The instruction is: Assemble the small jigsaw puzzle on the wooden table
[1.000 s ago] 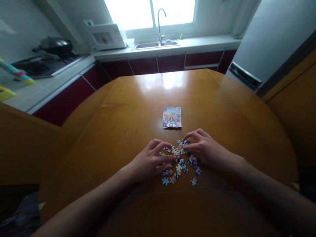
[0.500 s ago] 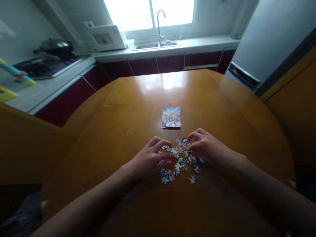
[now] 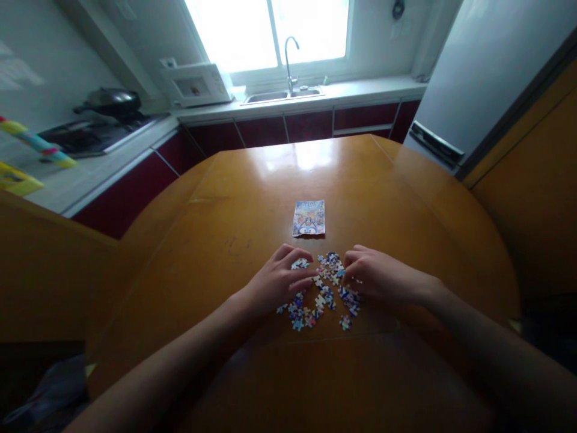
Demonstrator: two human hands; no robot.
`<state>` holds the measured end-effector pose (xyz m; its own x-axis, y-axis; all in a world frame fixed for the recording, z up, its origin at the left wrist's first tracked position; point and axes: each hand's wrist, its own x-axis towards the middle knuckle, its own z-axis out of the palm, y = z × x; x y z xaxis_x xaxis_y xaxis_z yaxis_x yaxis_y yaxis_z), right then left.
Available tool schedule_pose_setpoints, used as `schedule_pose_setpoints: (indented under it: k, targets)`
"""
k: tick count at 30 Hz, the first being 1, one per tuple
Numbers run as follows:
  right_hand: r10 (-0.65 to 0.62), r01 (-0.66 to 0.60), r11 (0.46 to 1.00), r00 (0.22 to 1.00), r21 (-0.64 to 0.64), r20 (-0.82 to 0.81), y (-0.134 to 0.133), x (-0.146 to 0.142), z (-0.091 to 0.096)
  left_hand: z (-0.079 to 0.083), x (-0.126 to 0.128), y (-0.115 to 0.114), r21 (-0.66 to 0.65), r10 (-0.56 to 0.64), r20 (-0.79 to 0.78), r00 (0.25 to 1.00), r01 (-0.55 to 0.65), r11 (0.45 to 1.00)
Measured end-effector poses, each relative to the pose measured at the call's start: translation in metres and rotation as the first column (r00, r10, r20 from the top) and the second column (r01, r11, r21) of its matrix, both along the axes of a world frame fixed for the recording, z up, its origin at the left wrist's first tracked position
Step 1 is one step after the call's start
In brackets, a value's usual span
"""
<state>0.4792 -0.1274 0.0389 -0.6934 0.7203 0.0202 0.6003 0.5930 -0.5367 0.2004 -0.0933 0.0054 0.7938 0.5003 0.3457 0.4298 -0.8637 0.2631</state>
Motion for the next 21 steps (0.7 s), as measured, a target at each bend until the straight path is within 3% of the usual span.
schedule_pose_setpoints:
  k: [8,16,21]
  targets:
    - [-0.004,0.004,1.000,0.999,-0.006,0.045,-0.006,-0.009,0.000,-0.002,0.013,0.006,-0.082,-0.019,-0.023,1.000,0.017,0.996]
    - [-0.035,0.043,0.992,0.997,-0.117,0.063,0.001,0.002,-0.002,-0.004,0.013,0.006,-0.177,0.028,0.058,0.998,-0.018,0.984]
    - [-0.119,0.134,0.972,0.989,-0.195,0.089,0.008,0.006,-0.002,-0.002,0.006,-0.001,-0.059,-0.019,0.050,0.999,0.022,0.998]
